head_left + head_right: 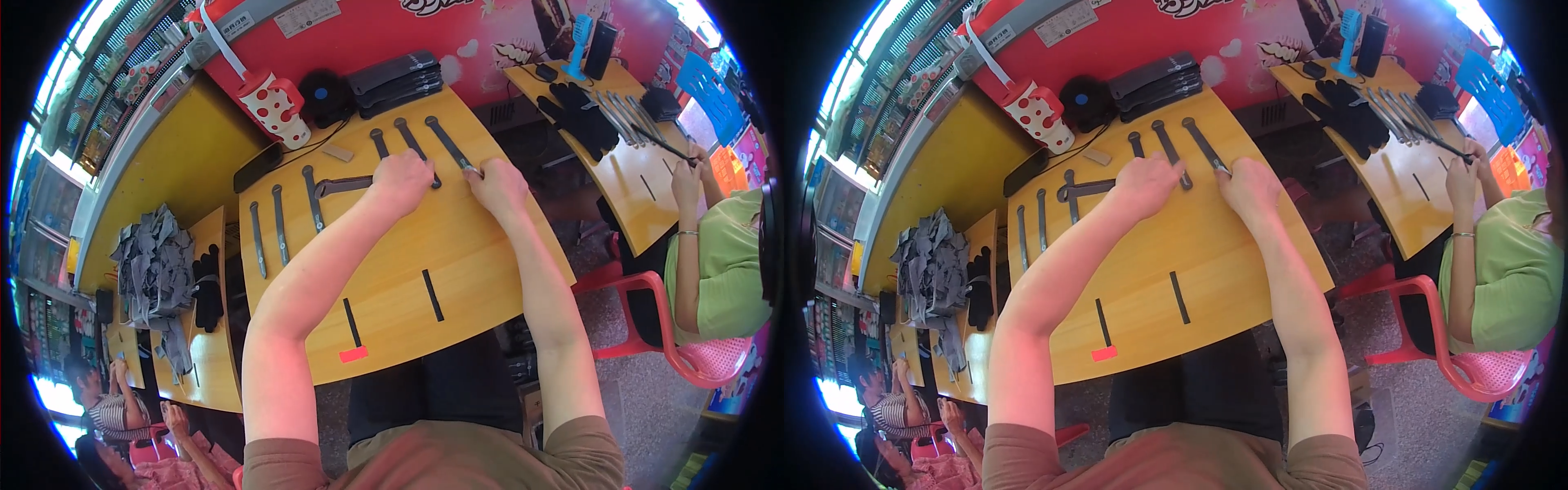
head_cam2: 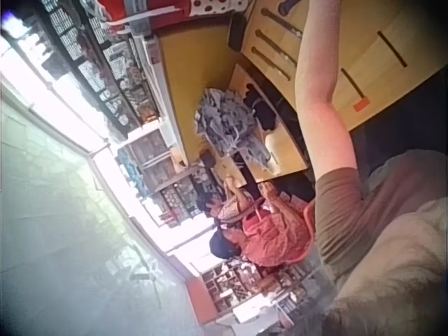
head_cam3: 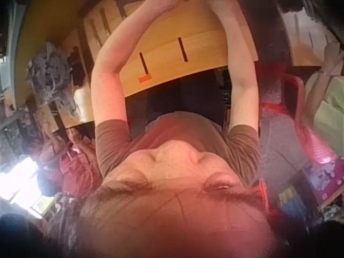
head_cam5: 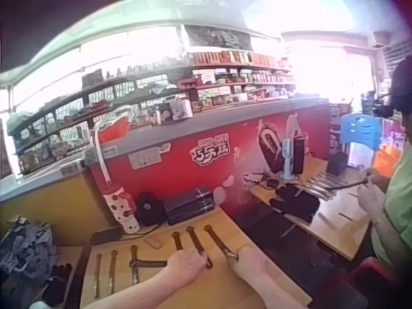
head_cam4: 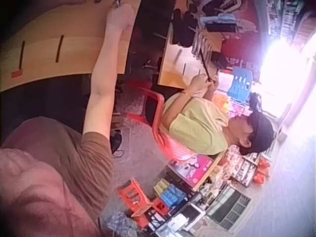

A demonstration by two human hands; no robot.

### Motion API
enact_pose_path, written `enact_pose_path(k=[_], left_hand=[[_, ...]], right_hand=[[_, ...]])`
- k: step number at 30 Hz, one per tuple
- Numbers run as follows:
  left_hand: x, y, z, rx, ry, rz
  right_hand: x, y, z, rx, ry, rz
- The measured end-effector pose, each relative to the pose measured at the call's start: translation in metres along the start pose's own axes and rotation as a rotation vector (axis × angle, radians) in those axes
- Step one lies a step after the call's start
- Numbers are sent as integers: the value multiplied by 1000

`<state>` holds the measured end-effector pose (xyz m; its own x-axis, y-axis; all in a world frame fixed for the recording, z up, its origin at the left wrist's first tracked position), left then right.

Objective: Assemble small leather straps by attaching hardware components and organizing them in a row on the table.

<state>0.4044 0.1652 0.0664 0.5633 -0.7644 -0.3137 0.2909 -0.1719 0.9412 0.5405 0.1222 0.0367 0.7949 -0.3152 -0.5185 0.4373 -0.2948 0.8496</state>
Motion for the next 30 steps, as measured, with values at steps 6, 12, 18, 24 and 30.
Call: enact_pose_path(k=[6,12,18,24,30], left_hand=[[6,58,39,171,-27,-61],[-4,71,128,185,50,202],[-10,74,278,158,338,318],[2,9,411,409,616,1053],[26,-80,462,654,852,1950]], right_hand=[[-12,14,19,379,358,-77],[-8,10,12,443,464,-195],[8,21,13,675,379,-171],[40,26,9,677,304,-224],[-29,16,99,296,538,-263]])
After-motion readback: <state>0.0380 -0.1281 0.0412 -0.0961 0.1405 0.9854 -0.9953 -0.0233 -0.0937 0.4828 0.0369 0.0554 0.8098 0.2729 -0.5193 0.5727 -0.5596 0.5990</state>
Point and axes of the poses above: each hand's wrist, its own z-axis away from the middle knuckle, its own y-axis out of the back of the hand, x = y × z, the point moved 9 cm from there along -z, towards the middle knuckle, and after that the axes turned 2 degrees about -z, right-handed, at the moved point
